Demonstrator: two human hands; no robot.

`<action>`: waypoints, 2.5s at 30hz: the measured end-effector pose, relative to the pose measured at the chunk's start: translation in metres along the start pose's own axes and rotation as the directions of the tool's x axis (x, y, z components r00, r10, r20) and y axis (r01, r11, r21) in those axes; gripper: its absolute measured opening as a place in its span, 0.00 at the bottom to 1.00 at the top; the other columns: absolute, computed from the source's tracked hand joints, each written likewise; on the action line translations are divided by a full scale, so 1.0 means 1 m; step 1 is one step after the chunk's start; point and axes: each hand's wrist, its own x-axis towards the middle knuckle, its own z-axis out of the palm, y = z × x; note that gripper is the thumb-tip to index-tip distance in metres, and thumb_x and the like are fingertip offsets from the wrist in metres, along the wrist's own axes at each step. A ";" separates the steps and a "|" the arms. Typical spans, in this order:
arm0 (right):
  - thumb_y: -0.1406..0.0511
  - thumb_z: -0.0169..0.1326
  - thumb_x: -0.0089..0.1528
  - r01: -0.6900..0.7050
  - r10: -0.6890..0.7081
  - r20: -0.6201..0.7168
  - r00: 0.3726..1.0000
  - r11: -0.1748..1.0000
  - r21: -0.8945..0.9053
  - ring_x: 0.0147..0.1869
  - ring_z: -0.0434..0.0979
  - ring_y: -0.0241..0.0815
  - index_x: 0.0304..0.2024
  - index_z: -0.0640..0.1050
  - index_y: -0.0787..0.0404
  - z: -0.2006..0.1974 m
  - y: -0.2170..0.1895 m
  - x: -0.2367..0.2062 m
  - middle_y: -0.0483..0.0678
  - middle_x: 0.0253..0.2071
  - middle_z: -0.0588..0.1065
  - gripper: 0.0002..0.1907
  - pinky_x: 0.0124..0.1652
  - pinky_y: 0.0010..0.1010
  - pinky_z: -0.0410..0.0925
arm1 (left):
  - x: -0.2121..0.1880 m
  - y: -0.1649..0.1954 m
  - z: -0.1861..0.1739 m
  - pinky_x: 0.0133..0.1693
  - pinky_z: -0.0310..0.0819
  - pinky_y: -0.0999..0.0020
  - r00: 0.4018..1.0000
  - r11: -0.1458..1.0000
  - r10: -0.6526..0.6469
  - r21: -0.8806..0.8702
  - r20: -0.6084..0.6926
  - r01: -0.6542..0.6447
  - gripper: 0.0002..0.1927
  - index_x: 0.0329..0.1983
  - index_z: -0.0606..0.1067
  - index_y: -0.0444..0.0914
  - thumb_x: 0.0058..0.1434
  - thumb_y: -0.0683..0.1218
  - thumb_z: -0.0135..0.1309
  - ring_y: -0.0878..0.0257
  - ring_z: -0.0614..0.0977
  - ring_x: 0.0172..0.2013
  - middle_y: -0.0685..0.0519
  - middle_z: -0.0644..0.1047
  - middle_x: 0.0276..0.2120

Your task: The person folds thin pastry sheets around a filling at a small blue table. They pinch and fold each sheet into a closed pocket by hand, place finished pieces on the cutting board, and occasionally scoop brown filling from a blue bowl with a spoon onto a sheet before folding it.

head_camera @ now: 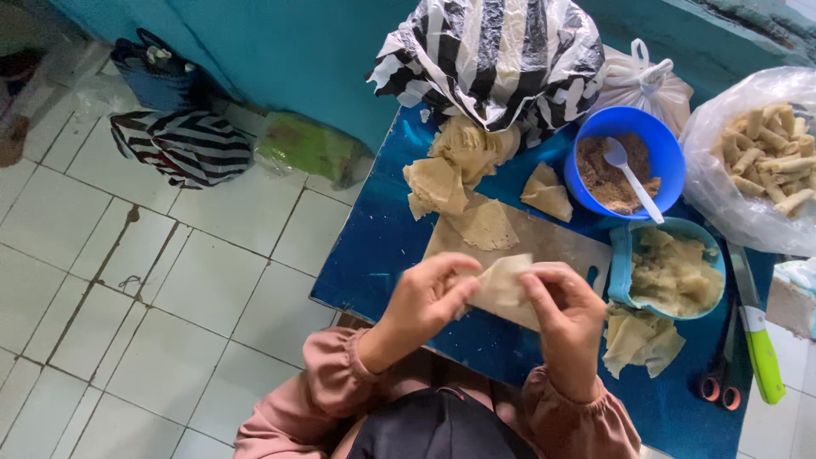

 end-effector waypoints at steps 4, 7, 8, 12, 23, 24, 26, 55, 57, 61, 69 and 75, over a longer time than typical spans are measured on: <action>0.73 0.59 0.63 0.124 -0.148 -0.056 0.987 0.941 -0.315 0.39 0.78 0.35 0.39 0.79 0.67 0.016 -0.010 -0.006 0.48 0.41 0.78 0.03 0.37 0.27 0.71 | -0.011 0.006 0.003 0.28 0.69 0.78 0.969 0.946 0.241 0.233 -0.049 -0.223 0.13 0.48 0.81 0.33 0.70 0.47 0.54 0.76 0.74 0.26 0.61 0.74 0.30; 0.74 0.61 0.56 0.439 -0.392 0.203 0.897 0.746 -0.500 0.46 0.78 0.40 0.42 0.78 0.68 0.033 -0.017 -0.012 0.54 0.45 0.75 0.11 0.44 0.29 0.72 | -0.005 -0.006 0.013 0.28 0.67 0.79 0.974 0.930 -0.154 -0.309 0.165 0.199 0.14 0.46 0.80 0.34 0.71 0.49 0.51 0.76 0.73 0.27 0.61 0.80 0.32; 0.73 0.61 0.56 0.440 -0.368 0.242 0.898 0.772 -0.459 0.46 0.78 0.40 0.43 0.78 0.69 0.034 -0.020 -0.013 0.53 0.46 0.75 0.13 0.44 0.29 0.72 | 0.000 -0.011 0.013 0.29 0.68 0.79 0.967 0.892 -0.178 -0.387 0.180 0.236 0.13 0.46 0.79 0.34 0.71 0.48 0.51 0.76 0.75 0.28 0.60 0.80 0.33; 0.72 0.57 0.63 0.428 -0.349 0.257 0.901 0.812 -0.397 0.51 0.78 0.42 0.48 0.78 0.67 0.019 -0.025 -0.007 0.51 0.49 0.76 0.11 0.52 0.27 0.71 | 0.006 -0.028 0.004 0.30 0.66 0.79 0.947 0.831 -0.192 -0.471 0.256 0.296 0.11 0.44 0.79 0.34 0.71 0.48 0.54 0.76 0.74 0.30 0.60 0.77 0.32; 0.70 0.58 0.65 -0.193 0.159 0.286 0.945 0.977 0.095 0.41 0.78 0.34 0.44 0.78 0.70 0.001 0.025 0.034 0.45 0.38 0.80 0.08 0.42 0.25 0.70 | 0.046 -0.003 -0.026 0.23 0.64 0.74 0.910 0.966 -0.246 0.161 0.333 0.202 0.15 0.36 0.82 0.34 0.61 0.52 0.61 0.73 0.71 0.21 0.58 0.74 0.19; 0.69 0.58 0.65 -0.146 0.143 0.214 0.966 0.989 0.000 0.39 0.78 0.33 0.44 0.79 0.69 0.003 0.025 0.037 0.44 0.36 0.79 0.08 0.40 0.24 0.71 | 0.048 -0.001 -0.028 0.24 0.67 0.71 0.922 0.953 -0.233 0.259 0.309 0.155 0.15 0.35 0.82 0.34 0.58 0.52 0.60 0.69 0.74 0.21 0.54 0.76 0.19; 0.69 0.58 0.64 -0.026 0.049 0.109 0.993 0.978 -0.205 0.36 0.78 0.33 0.43 0.80 0.67 0.008 0.023 0.040 0.45 0.35 0.79 0.07 0.37 0.25 0.71 | 0.051 0.002 -0.029 0.26 0.72 0.65 0.949 0.896 -0.183 0.441 0.257 0.053 0.14 0.33 0.82 0.35 0.57 0.52 0.59 0.60 0.79 0.23 0.48 0.79 0.20; 0.70 0.58 0.65 -0.081 0.048 0.181 0.982 0.981 0.178 0.39 0.78 0.33 0.43 0.79 0.69 0.026 0.017 0.040 0.47 0.37 0.79 0.06 0.42 0.24 0.71 | 0.031 -0.002 -0.024 0.57 0.71 0.71 0.977 0.913 0.017 -0.401 0.211 0.071 0.31 0.73 0.62 0.37 0.67 0.40 0.53 0.67 0.76 0.56 0.53 0.73 0.57; 0.69 0.57 0.66 -0.003 0.004 0.043 0.999 1.000 -0.021 0.39 0.78 0.32 0.43 0.79 0.68 0.010 0.008 0.029 0.46 0.37 0.79 0.06 0.43 0.22 0.70 | 0.027 -0.002 -0.022 0.56 0.73 0.68 0.983 0.904 -0.032 -0.413 0.183 0.107 0.31 0.73 0.61 0.36 0.66 0.39 0.53 0.65 0.77 0.54 0.50 0.75 0.57; 0.69 0.59 0.66 0.128 -0.211 -0.197 0.957 0.921 -0.367 0.38 0.74 0.33 0.44 0.79 0.65 -0.012 -0.010 0.009 0.47 0.37 0.76 0.06 0.39 0.22 0.67 | 0.023 -0.008 -0.018 0.60 0.73 0.64 0.977 0.766 -0.094 -0.613 0.189 0.193 0.28 0.73 0.63 0.31 0.70 0.39 0.49 0.58 0.78 0.58 0.40 0.76 0.60; 0.73 0.61 0.64 0.383 -0.630 0.007 0.776 0.462 -0.800 0.50 0.75 0.47 0.44 0.79 0.66 -0.007 -0.025 -0.019 0.53 0.45 0.74 0.06 0.51 0.35 0.69 | 0.011 -0.006 0.015 0.64 0.67 0.63 0.953 0.477 -0.130 -0.825 0.273 0.302 0.29 0.76 0.57 0.34 0.71 0.40 0.40 0.57 0.74 0.64 0.40 0.69 0.67; 0.71 0.63 0.60 0.235 -0.246 0.004 0.969 0.923 -0.305 0.41 0.76 0.36 0.40 0.78 0.66 0.020 -0.005 -0.024 0.48 0.40 0.76 0.08 0.42 0.24 0.71 | -0.009 0.004 0.042 0.64 0.66 0.65 0.968 0.465 -0.075 -0.850 0.241 0.247 0.29 0.77 0.55 0.36 0.72 0.40 0.39 0.57 0.72 0.65 0.42 0.65 0.71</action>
